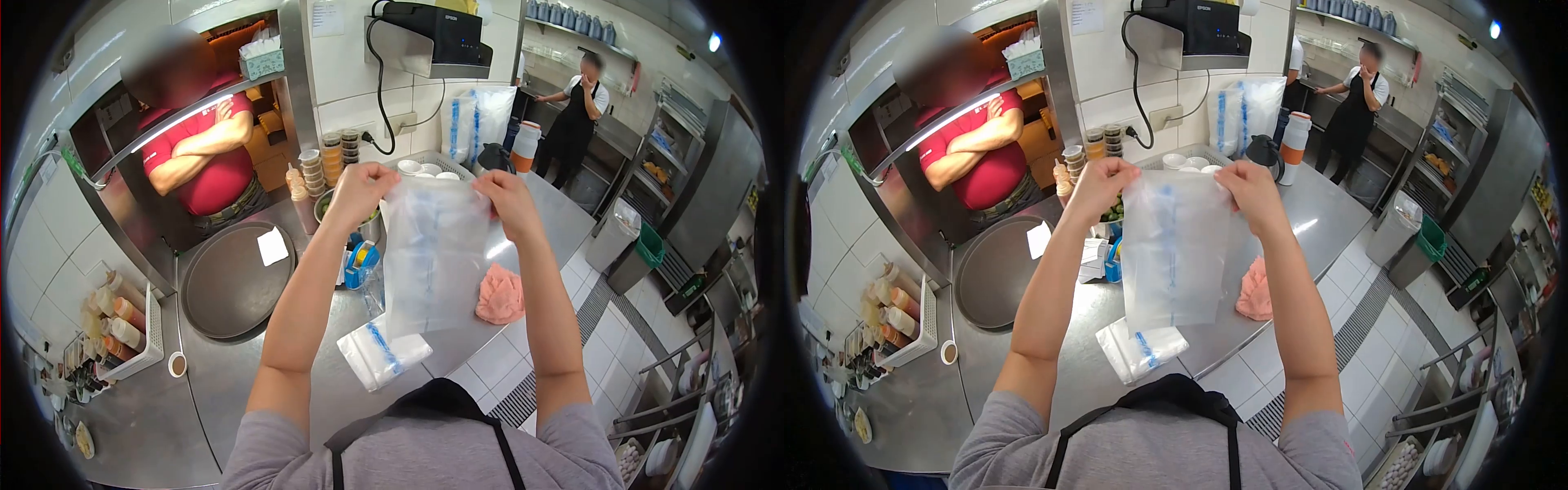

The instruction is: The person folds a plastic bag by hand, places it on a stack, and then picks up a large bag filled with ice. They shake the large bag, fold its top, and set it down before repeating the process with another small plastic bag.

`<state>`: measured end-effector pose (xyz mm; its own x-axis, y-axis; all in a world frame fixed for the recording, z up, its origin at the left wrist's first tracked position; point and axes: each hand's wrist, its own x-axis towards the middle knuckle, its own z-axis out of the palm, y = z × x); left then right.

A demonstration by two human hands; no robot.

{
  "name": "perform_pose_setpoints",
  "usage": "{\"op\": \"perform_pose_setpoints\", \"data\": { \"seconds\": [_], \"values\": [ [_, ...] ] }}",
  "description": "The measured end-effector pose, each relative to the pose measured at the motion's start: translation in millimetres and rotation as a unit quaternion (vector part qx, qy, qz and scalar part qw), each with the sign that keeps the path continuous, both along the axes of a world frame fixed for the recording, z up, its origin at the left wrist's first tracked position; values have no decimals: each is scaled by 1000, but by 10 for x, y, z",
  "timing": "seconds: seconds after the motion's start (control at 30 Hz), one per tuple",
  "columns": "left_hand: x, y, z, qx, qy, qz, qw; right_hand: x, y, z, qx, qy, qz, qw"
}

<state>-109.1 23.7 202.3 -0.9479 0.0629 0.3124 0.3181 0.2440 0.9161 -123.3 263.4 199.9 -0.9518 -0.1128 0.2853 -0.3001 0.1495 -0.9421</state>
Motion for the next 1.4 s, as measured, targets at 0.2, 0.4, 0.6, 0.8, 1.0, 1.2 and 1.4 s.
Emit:
{"op": "perform_pose_setpoints", "data": {
  "seconds": [0.2,0.4,0.6,0.8,1.0,1.2,1.4],
  "values": [
    [-412,-127,-421,239,-226,-42,943,-287,-38,-286,-171,-213,115,955],
    [-454,-140,-690,395,-324,-65,857,-304,-115,-643,-301,-306,144,892],
    [-439,-90,-1123,435,-389,-83,808,-316,-176,-980,-336,-337,110,872],
    [-352,-140,-1886,393,-429,-75,810,-199,-138,-1785,-232,-375,44,897],
    [-177,-325,-1551,179,-243,-26,953,-65,-35,-1406,-79,-101,-49,990],
    [-250,230,-1017,324,113,-110,933,-15,-667,-995,-206,143,2,968],
    [-308,407,-1454,309,120,1,944,-13,-741,-1274,-201,98,30,974]
  ]
}}
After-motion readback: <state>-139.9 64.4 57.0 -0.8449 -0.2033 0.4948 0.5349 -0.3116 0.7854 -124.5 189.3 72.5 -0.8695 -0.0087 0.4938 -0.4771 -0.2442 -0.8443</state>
